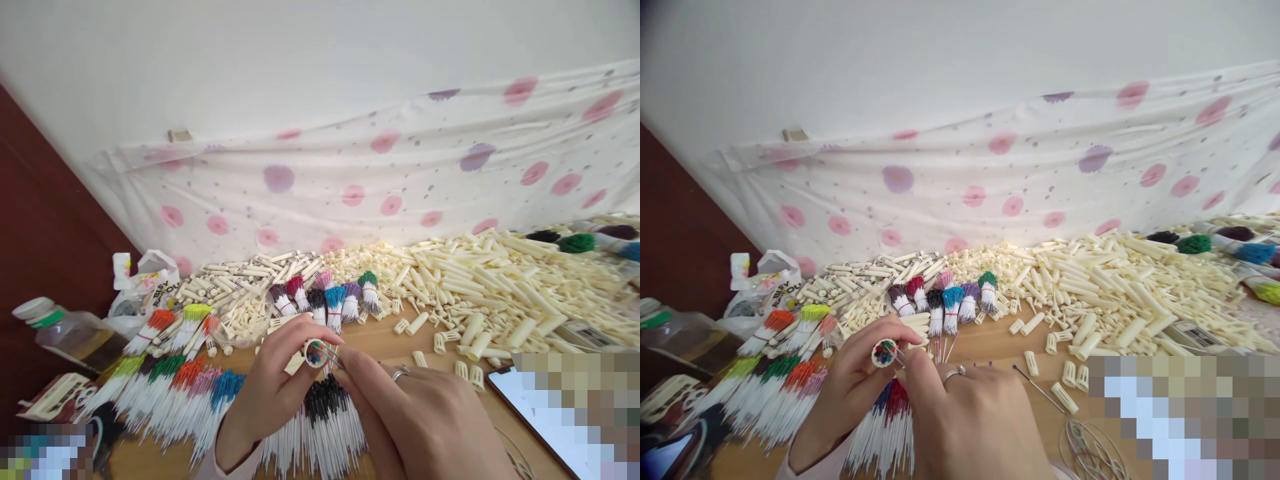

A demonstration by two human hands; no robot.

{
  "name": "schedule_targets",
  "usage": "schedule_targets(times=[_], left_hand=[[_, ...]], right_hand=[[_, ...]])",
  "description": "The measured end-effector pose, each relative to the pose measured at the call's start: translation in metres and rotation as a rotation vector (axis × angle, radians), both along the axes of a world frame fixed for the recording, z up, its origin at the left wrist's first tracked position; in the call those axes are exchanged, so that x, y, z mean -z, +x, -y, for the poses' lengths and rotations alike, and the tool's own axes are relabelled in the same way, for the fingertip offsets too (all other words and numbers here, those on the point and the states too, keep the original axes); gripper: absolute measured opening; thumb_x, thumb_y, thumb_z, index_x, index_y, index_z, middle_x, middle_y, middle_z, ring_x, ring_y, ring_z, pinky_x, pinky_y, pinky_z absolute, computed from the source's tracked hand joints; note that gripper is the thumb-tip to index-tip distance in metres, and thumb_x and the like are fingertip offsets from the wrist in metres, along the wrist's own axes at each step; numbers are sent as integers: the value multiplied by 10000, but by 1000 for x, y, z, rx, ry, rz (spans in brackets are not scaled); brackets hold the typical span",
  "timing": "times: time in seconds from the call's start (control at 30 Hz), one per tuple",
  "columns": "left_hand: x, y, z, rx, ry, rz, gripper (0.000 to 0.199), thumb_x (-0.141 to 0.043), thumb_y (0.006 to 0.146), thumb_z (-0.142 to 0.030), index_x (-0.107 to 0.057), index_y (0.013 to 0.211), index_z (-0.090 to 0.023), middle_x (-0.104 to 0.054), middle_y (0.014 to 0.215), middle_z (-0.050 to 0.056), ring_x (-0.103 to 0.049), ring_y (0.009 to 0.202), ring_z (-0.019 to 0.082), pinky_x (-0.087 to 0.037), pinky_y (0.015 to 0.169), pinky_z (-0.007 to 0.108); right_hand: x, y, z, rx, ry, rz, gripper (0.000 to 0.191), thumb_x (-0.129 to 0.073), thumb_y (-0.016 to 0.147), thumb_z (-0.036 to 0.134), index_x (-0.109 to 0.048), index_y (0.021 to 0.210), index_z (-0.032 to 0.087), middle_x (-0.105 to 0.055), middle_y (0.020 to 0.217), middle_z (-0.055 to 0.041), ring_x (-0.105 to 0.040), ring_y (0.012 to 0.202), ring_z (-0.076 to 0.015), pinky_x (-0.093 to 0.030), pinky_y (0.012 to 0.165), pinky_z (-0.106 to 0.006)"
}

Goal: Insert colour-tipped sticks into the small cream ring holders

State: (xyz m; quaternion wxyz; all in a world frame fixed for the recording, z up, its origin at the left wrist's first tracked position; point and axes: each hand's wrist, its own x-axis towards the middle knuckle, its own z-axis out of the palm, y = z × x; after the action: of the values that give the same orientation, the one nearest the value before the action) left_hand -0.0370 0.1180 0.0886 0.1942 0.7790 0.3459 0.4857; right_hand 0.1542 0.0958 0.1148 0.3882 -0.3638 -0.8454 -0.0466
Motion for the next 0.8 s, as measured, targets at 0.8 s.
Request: schedule_targets(times=[0.8], left_hand=[[1,9,0,-95,106,5,125,-573,986,-164,-658,1008,-253,-666,885,-22,-621,822,130,-476,755,220]], right_hand=[[3,4,6,35,5,23,240,-527,840,79,-667,1008,178,-493,454,77,-440,319,-122,-233,364,-297]])
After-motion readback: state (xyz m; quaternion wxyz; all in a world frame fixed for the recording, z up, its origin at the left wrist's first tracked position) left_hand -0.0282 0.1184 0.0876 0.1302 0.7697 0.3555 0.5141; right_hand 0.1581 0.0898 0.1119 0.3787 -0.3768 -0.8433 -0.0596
